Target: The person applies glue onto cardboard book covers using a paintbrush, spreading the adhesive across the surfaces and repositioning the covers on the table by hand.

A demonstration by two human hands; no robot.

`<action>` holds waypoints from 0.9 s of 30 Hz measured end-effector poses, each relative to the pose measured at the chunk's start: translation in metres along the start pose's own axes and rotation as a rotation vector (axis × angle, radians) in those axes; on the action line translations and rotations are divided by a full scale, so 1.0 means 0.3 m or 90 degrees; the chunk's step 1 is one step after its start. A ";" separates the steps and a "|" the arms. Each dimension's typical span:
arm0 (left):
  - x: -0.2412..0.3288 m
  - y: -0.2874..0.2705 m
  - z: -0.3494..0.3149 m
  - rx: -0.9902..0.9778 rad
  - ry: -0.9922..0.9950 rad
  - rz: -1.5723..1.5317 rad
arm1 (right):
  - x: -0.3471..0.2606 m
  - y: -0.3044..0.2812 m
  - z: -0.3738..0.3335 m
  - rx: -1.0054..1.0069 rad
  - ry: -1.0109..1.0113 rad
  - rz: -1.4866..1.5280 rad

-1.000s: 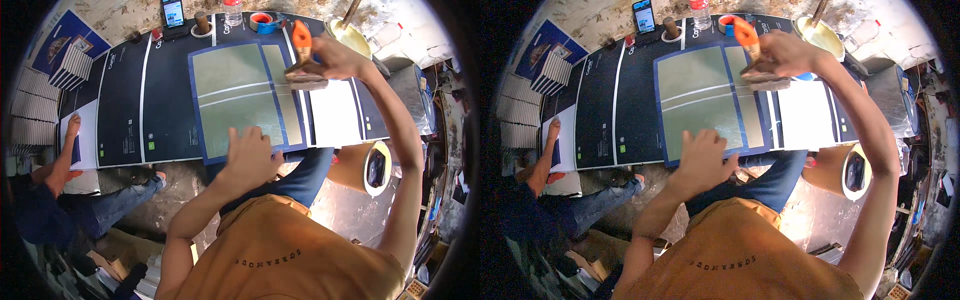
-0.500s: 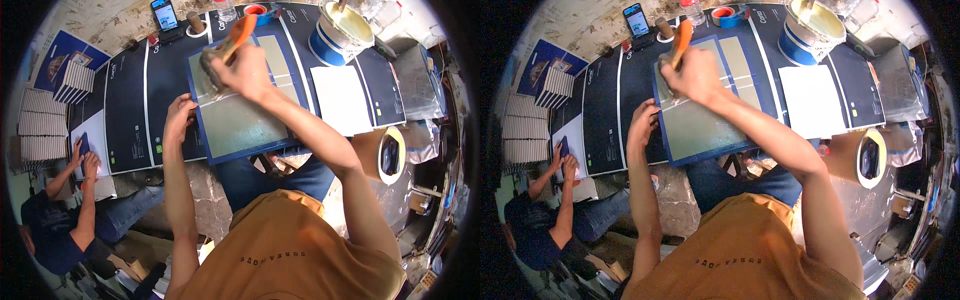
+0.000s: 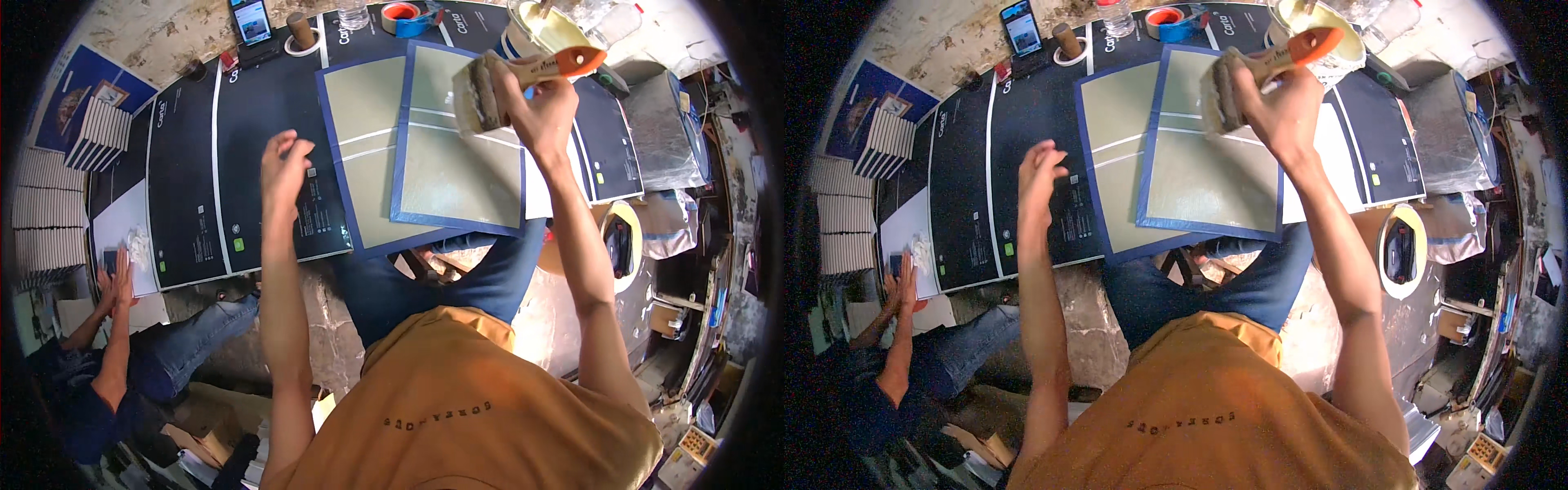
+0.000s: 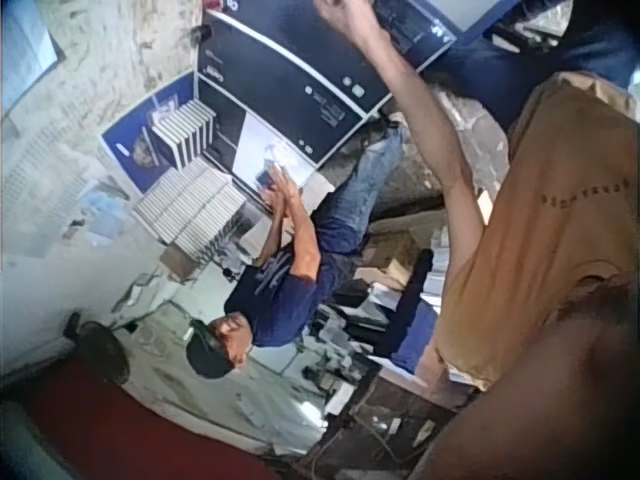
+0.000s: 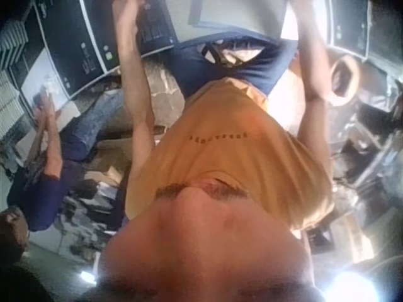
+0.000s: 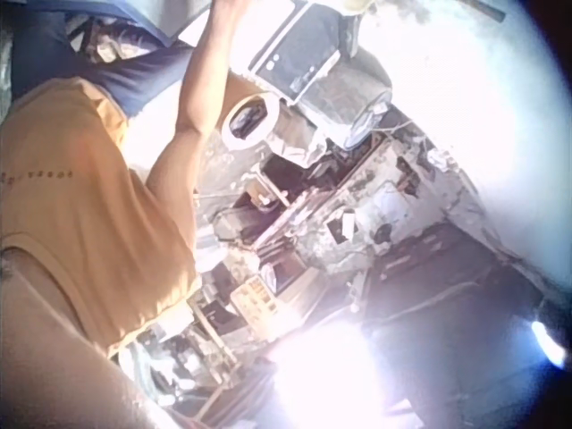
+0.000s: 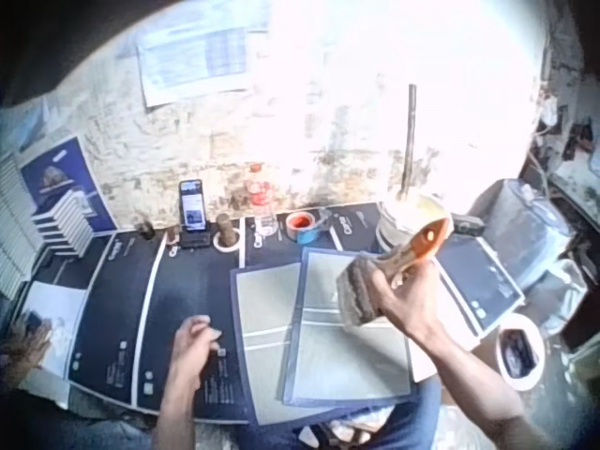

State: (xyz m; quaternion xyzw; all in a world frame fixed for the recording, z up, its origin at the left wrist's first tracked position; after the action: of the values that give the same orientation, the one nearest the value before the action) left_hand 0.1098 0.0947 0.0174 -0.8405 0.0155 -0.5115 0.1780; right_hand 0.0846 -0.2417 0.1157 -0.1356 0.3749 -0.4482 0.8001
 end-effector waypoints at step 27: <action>0.320 0.383 -0.121 -0.171 0.016 0.212 | 0.447 -0.313 -0.368 0.418 0.434 0.855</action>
State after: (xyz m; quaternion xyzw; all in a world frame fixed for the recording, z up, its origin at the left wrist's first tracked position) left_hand 0.1419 -0.0432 0.0781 -0.8358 0.2246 -0.4790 0.1466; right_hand -0.0105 -0.3912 0.0283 0.5022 0.4486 0.0229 0.7389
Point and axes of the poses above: each hand's wrist, its own z-axis towards the middle knuckle, its own y-axis out of the palm, x = y × z, the point moved 1 cm from there along z, towards the middle knuckle, and after that the axes turned 13 degrees about -y, right-handed, at the moved point
